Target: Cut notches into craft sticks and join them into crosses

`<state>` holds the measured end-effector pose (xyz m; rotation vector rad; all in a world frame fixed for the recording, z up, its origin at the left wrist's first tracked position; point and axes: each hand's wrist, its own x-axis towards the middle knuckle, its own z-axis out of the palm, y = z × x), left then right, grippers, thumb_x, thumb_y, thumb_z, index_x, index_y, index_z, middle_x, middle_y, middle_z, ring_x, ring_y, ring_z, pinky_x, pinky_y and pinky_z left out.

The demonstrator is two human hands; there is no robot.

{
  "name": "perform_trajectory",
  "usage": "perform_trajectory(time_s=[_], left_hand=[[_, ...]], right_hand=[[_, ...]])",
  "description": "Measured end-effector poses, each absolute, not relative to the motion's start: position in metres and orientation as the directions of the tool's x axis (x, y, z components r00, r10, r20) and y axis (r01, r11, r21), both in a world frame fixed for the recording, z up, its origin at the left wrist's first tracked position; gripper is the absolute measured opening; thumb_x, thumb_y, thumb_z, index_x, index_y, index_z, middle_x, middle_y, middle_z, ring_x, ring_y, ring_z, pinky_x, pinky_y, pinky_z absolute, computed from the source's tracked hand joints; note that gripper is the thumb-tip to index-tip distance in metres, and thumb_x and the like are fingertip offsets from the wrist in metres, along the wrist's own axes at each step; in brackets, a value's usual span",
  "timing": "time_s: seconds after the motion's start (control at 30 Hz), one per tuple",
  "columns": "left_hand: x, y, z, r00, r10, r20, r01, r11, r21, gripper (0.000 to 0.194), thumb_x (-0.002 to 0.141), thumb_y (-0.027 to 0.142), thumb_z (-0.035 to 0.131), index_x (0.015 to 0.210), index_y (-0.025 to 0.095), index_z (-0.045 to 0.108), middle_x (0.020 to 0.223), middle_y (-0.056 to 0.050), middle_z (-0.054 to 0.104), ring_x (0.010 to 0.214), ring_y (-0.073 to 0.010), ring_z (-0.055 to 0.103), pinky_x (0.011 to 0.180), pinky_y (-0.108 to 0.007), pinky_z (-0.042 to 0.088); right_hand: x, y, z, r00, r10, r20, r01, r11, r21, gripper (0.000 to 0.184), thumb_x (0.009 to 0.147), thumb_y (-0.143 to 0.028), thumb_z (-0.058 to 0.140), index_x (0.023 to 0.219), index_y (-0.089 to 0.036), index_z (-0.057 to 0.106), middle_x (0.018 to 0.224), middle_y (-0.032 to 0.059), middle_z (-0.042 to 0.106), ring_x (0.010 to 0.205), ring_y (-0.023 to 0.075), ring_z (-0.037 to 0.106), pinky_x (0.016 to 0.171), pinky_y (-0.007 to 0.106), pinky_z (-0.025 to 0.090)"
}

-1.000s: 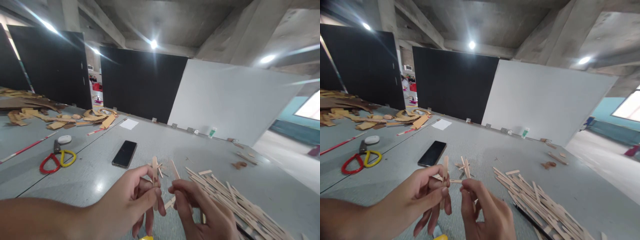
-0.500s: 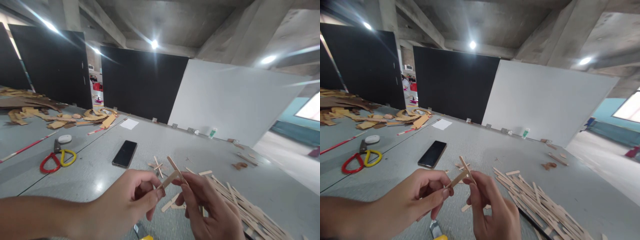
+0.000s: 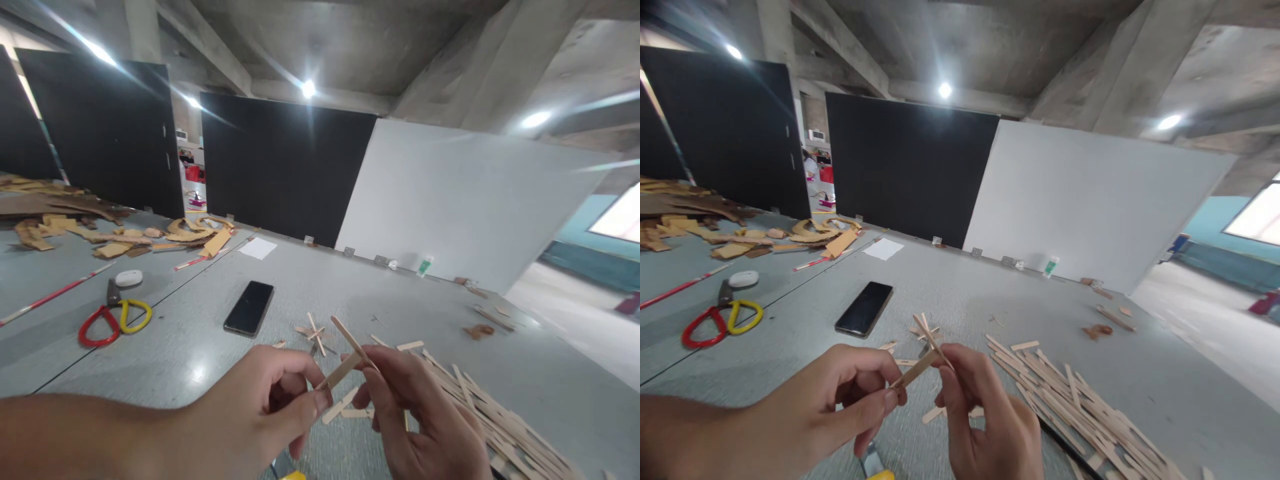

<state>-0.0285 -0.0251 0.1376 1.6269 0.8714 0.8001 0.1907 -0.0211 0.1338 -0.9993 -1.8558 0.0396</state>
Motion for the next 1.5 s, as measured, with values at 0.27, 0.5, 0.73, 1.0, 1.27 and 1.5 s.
perform_trajectory(time_s=[0.27,0.5,0.73,1.0,1.27,1.5], left_hand=[[-0.029,-0.027,0.140,0.542,0.839,0.051,0.113,-0.133,0.985,0.035,0.105,0.050,0.056,0.094,0.017,0.065,0.066,0.004,0.057,0.060,-0.0096,0.052,0.056,-0.020,0.039],[-0.028,-0.028,0.141,0.555,0.831,0.030,0.099,-0.102,0.990,0.037,0.106,0.052,0.056,0.093,0.018,0.063,0.063,0.006,0.057,0.053,-0.0069,0.043,0.050,-0.018,0.032],[-0.028,-0.031,0.147,0.569,0.822,-0.012,0.098,-0.054,0.994,0.031,0.106,0.047,0.055,0.096,0.018,0.060,0.065,0.007,0.055,0.052,-0.0064,0.038,0.047,-0.017,0.029],[-0.028,-0.029,0.146,0.560,0.828,0.000,0.110,-0.075,0.991,0.029,0.106,0.044,0.054,0.093,0.018,0.060,0.064,0.006,0.056,0.053,-0.0069,0.040,0.049,-0.018,0.031],[-0.026,-0.007,0.122,0.577,0.817,-0.025,0.327,-0.202,0.923,0.028,0.106,0.037,0.051,0.089,0.018,0.062,0.068,0.002,0.067,0.057,-0.0100,0.053,0.052,-0.019,0.037],[-0.026,0.027,0.080,0.634,0.770,0.069,0.447,-0.438,0.780,0.011,0.082,0.014,0.067,0.074,0.017,0.074,0.068,-0.001,0.066,0.066,-0.0155,0.056,0.065,-0.026,0.040]], right_hand=[[0.191,-0.021,0.131,-0.197,0.651,0.733,0.607,0.668,-0.430,0.010,0.103,-0.024,0.059,0.109,-0.031,0.064,0.071,-0.0096,0.073,0.055,0.0077,0.072,0.058,0.013,0.057],[0.194,-0.020,0.130,-0.251,0.581,0.774,0.650,0.694,-0.310,0.009,0.104,-0.025,0.061,0.109,-0.031,0.064,0.067,-0.0109,0.072,0.051,0.0083,0.072,0.055,0.014,0.056],[0.196,-0.020,0.129,-0.322,0.509,0.798,0.680,0.711,-0.179,0.007,0.109,-0.029,0.054,0.114,-0.031,0.058,0.080,-0.0050,0.082,0.058,0.0124,0.078,0.057,0.018,0.058],[0.197,-0.017,0.135,-0.340,0.559,0.757,0.641,0.726,-0.248,0.006,0.107,-0.026,0.057,0.108,-0.031,0.060,0.071,-0.0093,0.072,0.048,0.0073,0.068,0.053,0.015,0.052],[0.211,-0.005,0.159,-0.067,0.652,0.755,0.826,0.461,-0.325,0.012,0.106,-0.038,0.058,0.099,-0.029,0.061,0.076,-0.0059,0.078,0.061,0.0134,0.075,0.060,0.024,0.052],[0.229,0.032,0.149,-0.157,0.955,0.252,0.737,0.283,-0.613,0.021,0.106,-0.032,0.044,0.099,-0.025,0.062,0.068,-0.0033,0.070,0.053,0.0154,0.065,0.058,0.031,0.048]])
